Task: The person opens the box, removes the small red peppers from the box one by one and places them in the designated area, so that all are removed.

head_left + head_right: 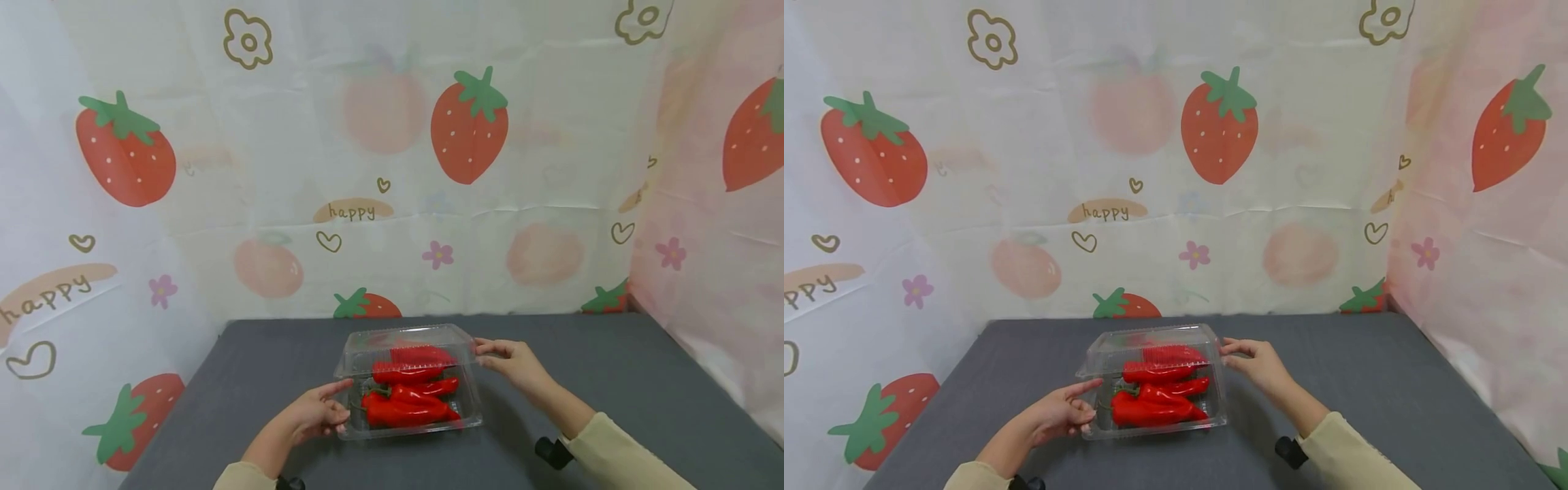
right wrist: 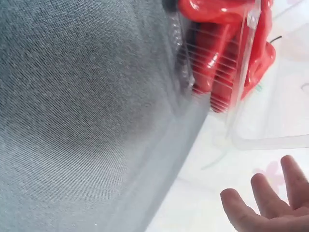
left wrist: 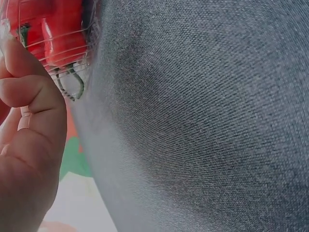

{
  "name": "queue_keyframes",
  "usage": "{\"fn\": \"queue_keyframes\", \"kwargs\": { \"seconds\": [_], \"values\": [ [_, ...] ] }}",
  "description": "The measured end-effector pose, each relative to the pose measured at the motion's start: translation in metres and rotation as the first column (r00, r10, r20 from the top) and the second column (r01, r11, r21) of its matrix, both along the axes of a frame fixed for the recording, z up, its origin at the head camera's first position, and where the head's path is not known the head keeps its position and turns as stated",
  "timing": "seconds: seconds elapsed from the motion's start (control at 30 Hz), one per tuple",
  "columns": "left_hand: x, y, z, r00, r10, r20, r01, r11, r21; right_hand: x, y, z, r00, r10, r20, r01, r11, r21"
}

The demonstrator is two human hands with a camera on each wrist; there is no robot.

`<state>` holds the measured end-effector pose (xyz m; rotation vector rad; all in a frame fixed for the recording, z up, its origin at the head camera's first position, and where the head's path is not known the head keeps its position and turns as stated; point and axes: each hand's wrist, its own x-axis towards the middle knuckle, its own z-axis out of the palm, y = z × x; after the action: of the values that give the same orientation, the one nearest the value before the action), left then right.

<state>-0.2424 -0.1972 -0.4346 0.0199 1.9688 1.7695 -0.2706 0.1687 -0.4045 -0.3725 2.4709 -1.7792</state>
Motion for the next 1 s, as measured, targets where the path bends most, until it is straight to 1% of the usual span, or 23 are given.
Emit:
{"fn": "queue_keyframes", "kwargs": {
  "seconds": [0.2,0.33,0.6,0.87,1.0],
  "values": [
    [-0.001,0.001,0.000,1.000,0.006,0.015,-0.006,1.000,-0.006,-0.003,-0.002,0.003,0.999,-0.029,-0.016,0.030,0.999,0.014],
    [-0.001,0.001,-0.001,1.000,0.001,0.015,-0.001,1.000,-0.011,-0.005,-0.002,0.005,1.000,-0.027,-0.015,0.028,0.999,0.016],
    [-0.004,-0.003,-0.002,0.999,-0.029,0.016,0.030,0.999,-0.013,-0.008,-0.002,0.008,0.999,-0.014,-0.038,0.015,1.000,0.024],
    [-0.007,-0.006,0.000,0.997,-0.076,0.008,0.077,0.997,-0.007,-0.013,-0.003,0.016,0.996,-0.062,-0.059,0.066,0.995,0.070],
    [-0.008,-0.008,-0.002,0.996,-0.089,0.012,0.089,0.996,-0.008,-0.017,-0.004,0.019,0.995,-0.067,-0.077,0.073,0.995,0.073]
  ]
}}
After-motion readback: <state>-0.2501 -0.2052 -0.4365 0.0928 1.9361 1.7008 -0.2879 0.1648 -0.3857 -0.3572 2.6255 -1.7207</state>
